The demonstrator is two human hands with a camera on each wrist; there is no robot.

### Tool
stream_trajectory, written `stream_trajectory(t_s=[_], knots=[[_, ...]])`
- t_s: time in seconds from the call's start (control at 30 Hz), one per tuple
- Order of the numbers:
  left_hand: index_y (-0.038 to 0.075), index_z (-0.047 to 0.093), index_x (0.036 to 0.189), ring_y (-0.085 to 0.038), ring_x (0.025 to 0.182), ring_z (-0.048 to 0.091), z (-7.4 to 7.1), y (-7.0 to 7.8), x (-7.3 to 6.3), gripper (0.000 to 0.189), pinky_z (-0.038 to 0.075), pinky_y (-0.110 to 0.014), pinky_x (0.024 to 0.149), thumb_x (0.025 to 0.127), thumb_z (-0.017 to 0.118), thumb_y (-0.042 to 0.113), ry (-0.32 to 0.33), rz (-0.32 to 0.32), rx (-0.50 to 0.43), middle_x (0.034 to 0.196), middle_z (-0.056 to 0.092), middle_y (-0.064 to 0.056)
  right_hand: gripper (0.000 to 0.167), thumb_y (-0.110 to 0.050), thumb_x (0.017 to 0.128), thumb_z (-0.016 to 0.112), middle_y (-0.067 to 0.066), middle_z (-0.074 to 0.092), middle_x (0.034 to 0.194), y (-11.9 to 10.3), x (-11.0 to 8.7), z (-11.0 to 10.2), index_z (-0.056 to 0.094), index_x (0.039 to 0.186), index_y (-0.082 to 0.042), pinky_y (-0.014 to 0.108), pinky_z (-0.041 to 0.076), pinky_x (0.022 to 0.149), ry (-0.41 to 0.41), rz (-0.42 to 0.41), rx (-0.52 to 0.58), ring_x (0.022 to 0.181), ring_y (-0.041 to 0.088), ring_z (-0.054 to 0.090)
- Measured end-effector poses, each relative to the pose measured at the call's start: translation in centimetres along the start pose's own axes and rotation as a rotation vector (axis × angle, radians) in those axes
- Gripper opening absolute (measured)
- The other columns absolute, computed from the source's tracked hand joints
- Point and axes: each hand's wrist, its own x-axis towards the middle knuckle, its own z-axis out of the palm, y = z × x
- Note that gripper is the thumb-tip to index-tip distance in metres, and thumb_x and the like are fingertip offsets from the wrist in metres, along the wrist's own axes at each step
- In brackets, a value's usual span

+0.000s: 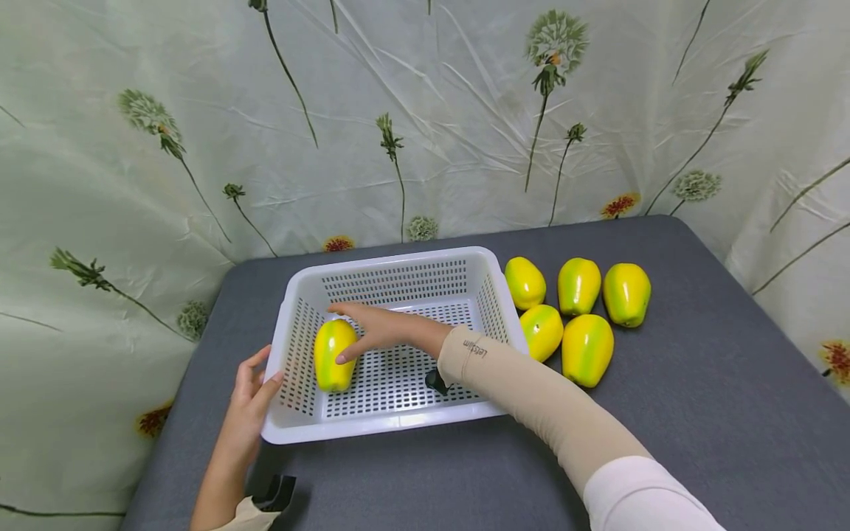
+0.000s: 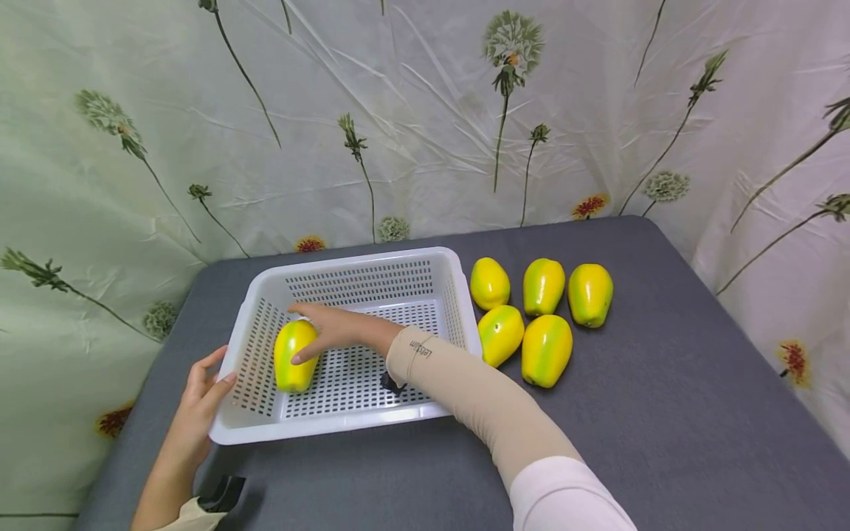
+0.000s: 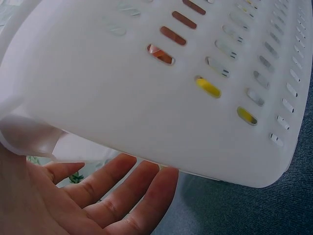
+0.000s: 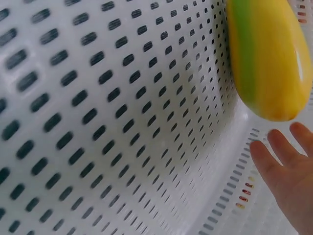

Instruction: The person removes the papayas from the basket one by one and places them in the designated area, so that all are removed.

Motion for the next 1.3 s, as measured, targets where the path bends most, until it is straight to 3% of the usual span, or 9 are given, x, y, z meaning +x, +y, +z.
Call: stream_trajectory(t_s=[0.17,0.47,0.77,1.3], knots=[[0.007,0.012,0.139,-0.007,0.086,0.057,0.0,0.0,0.0,0.051,0.052,-0.037,0.061,0.097,0.039,0.018,-0.009,0.003,-0.007,0.124,0.035,-0.025,0.084,-0.035,0.076,0.071,0.001,0.03,0.141,-0.4,0.6,0.6,0.024,0.141,-0.014,0.021,0.033,0.094,-0.038,0.002,0.009,0.113,0.009,0.039],[0.008,0.012,0.139,-0.007,0.086,0.057,0.0,-0.1,0.1,0.051,0.052,-0.036,0.062,0.097,0.04,0.019,-0.014,0.008,-0.001,0.124,0.035,-0.025,0.082,-0.033,0.073,0.074,-0.002,0.036,0.134,-1.0,1.1,1.4,0.029,0.139,-0.015,0.018,0.037,0.086,-0.071,0.055,-0.072,0.104,0.008,0.04],[0.007,0.013,0.138,-0.007,0.087,0.057,0.1,-0.1,0.0,0.051,0.051,-0.034,0.062,0.097,0.04,0.019,-0.007,0.009,-0.004,0.123,0.036,-0.024,0.082,-0.021,0.071,0.077,-0.003,0.042,0.125,-1.0,1.0,1.6,0.03,0.137,-0.021,0.02,0.04,0.08,-0.094,0.085,-0.025,0.099,0.009,0.042],[0.007,0.012,0.138,-0.006,0.085,0.058,-0.1,-0.1,0.0,0.051,0.052,-0.038,0.061,0.097,0.039,0.018,-0.012,0.009,-0.013,0.122,0.036,-0.026,0.071,-0.016,0.072,0.076,-0.002,0.043,0.125,-0.8,1.0,1.0,0.036,0.131,-0.016,0.02,0.037,0.089,-0.05,0.082,0.042,0.103,0.008,0.044]])
